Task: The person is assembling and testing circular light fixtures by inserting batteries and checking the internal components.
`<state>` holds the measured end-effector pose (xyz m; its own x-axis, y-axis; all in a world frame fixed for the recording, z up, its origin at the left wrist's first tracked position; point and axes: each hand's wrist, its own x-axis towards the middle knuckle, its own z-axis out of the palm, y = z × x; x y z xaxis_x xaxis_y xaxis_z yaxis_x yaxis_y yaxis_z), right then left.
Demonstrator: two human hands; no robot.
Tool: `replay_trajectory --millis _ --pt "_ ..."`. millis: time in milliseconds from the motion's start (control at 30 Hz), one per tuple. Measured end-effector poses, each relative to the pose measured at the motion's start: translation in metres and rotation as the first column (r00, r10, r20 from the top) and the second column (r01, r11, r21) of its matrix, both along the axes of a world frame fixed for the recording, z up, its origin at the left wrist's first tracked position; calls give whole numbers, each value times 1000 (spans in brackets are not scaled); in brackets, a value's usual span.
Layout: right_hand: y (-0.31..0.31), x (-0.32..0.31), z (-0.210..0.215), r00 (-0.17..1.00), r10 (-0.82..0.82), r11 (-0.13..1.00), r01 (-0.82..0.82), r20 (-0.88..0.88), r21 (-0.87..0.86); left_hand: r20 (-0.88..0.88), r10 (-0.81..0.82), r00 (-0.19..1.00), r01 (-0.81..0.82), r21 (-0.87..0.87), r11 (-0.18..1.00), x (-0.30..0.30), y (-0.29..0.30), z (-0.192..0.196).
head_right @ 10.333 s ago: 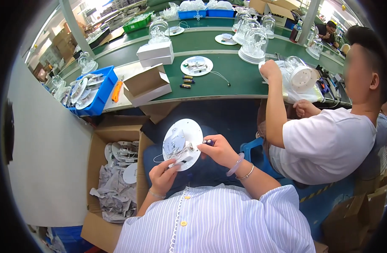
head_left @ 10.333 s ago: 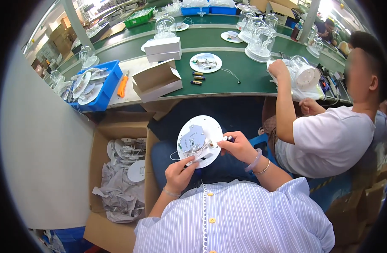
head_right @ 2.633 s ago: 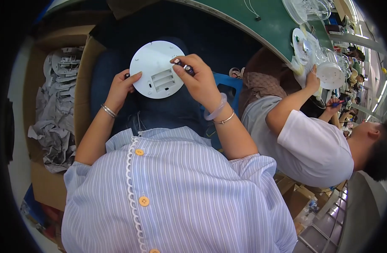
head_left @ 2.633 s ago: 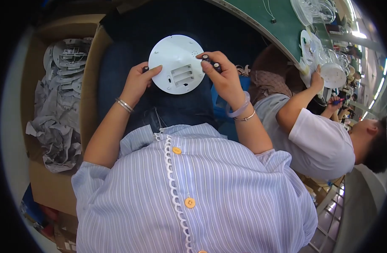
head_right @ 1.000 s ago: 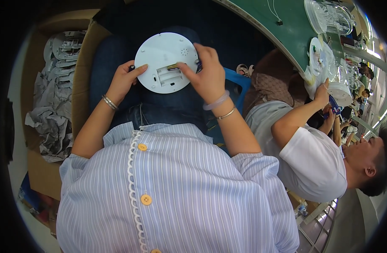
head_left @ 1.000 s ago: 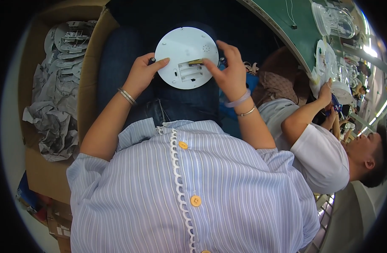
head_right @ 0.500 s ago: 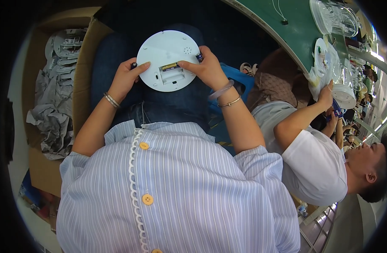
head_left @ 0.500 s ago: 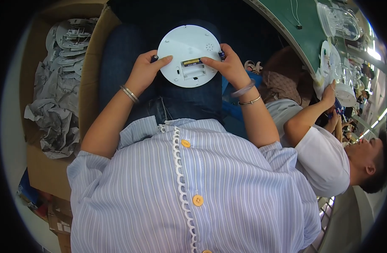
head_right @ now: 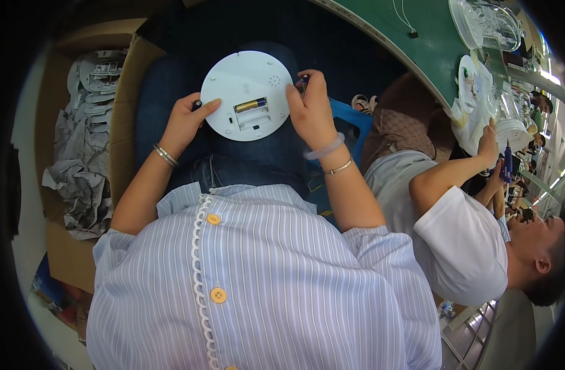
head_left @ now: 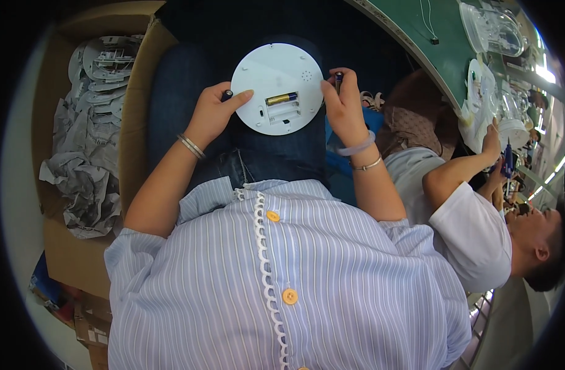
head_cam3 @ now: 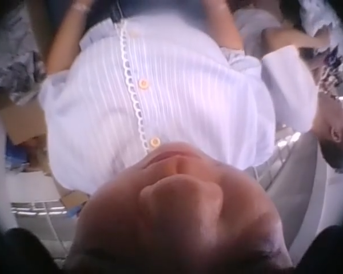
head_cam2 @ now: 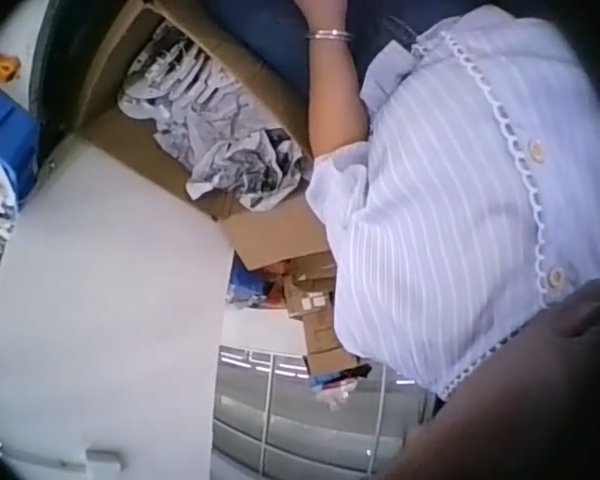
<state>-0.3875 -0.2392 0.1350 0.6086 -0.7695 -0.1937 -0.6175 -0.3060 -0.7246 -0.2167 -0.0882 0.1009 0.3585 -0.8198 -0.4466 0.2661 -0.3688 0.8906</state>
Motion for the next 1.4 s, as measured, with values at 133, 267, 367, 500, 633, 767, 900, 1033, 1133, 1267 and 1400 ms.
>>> replay_trajectory --millis 133,267,367,500,633,767,900,1033,1133,1267,1400 --pt "15 -8 1 970 83 995 -94 228 36 -9 27 1000 -27 33 999 -1 -1 3" --pt "28 0 18 929 289 947 -241 233 -211 -10 25 1000 -25 29 999 -4 1 2" --pt "40 7 14 893 378 915 -322 245 -242 -56 53 997 -51 29 998 -4 1 -1" --pt "48 14 0 855 494 830 -410 157 -379 -58 45 997 -42 54 998 -5 1 2" --pt "44 8 1 883 467 790 -437 -40 -429 -78 72 994 -67 60 996 -3 1 -1" --pt "39 2 8 964 260 833 -249 -46 -495 -68 88 994 -84 60 995 -7 0 3" --pt "20 2 -5 995 -41 999 38 93 26 -83 93 992 -85 89 992 -6 1 2" --pt "25 7 -9 995 -22 966 -4 97 260 -155 172 973 -170 29 985 -14 -5 7" --pt "28 8 -17 995 -44 988 30 88 151 -149 136 979 -137 6 991 -16 -6 7" --pt "33 6 -1 1000 19 879 -21 -9 -475 -166 133 977 -124 63 990 -16 -5 6" --pt "35 3 5 879 477 734 -416 -29 -536 -162 116 980 -110 45 993 -14 -6 4"
